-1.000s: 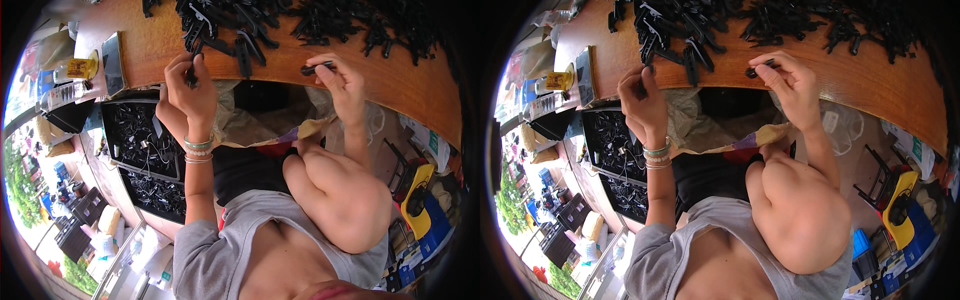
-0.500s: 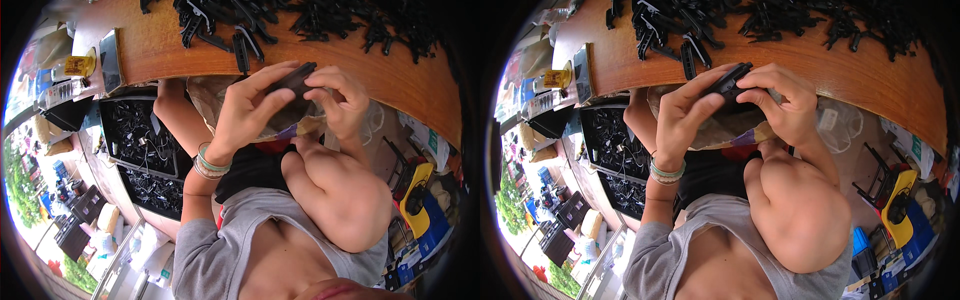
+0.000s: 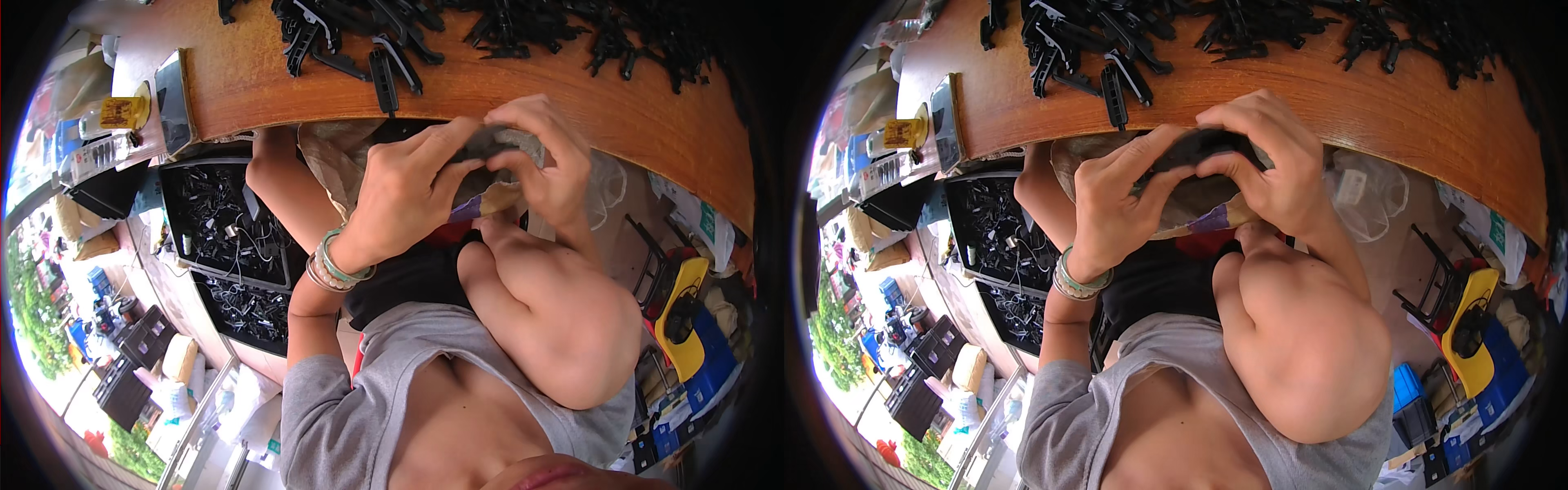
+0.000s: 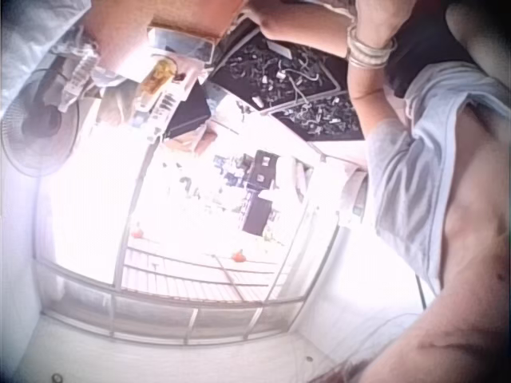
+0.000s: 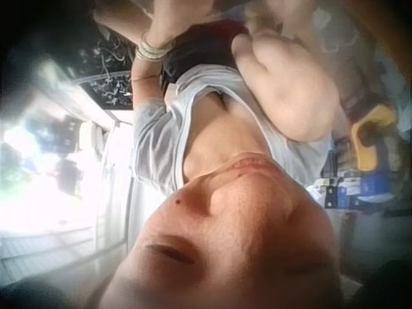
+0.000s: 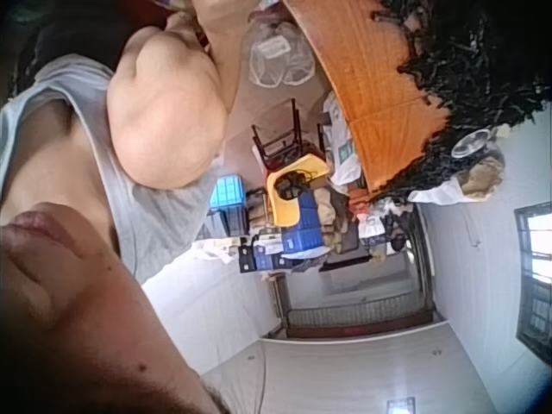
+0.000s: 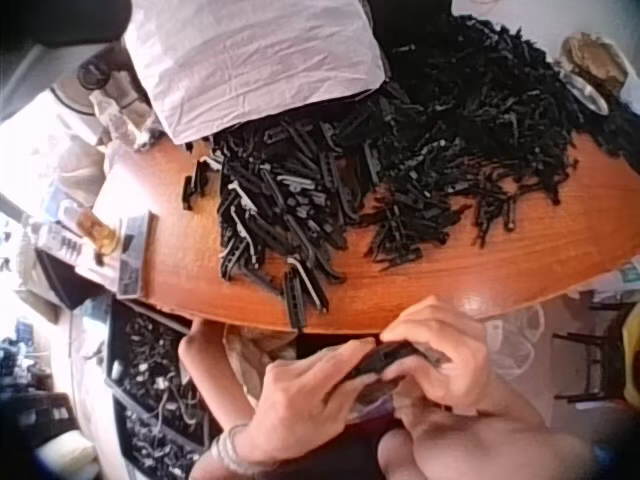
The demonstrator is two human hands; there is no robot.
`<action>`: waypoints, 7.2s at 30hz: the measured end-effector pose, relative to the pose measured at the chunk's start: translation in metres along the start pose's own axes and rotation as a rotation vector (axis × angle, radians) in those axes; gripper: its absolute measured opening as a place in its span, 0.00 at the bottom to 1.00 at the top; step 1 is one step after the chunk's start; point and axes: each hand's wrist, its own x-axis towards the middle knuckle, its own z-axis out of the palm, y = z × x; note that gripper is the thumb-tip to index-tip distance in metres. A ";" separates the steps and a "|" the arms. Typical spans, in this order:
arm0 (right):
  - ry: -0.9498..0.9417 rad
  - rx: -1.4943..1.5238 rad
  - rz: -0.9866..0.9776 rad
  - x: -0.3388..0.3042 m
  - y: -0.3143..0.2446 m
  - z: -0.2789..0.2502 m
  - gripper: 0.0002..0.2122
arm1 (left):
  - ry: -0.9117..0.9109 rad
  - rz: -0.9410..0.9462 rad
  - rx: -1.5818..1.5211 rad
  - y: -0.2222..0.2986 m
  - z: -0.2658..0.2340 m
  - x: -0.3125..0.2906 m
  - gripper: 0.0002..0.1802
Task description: The person assembles plastic parts by fitting pairs together by hand and dropping them into a bag, then empties more plastic components onto the table from a sack.
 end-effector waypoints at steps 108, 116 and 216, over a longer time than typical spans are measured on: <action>0.212 0.554 0.285 0.001 0.011 -0.003 0.04 | -0.038 -0.151 -0.403 -0.013 0.014 0.024 0.26; 0.198 0.380 0.154 0.004 0.012 -0.002 0.10 | -0.091 -0.114 -0.119 -0.008 0.007 0.022 0.20; 0.110 0.119 0.215 -0.016 0.010 0.004 0.14 | -0.088 -0.002 -0.118 -0.019 0.002 0.020 0.15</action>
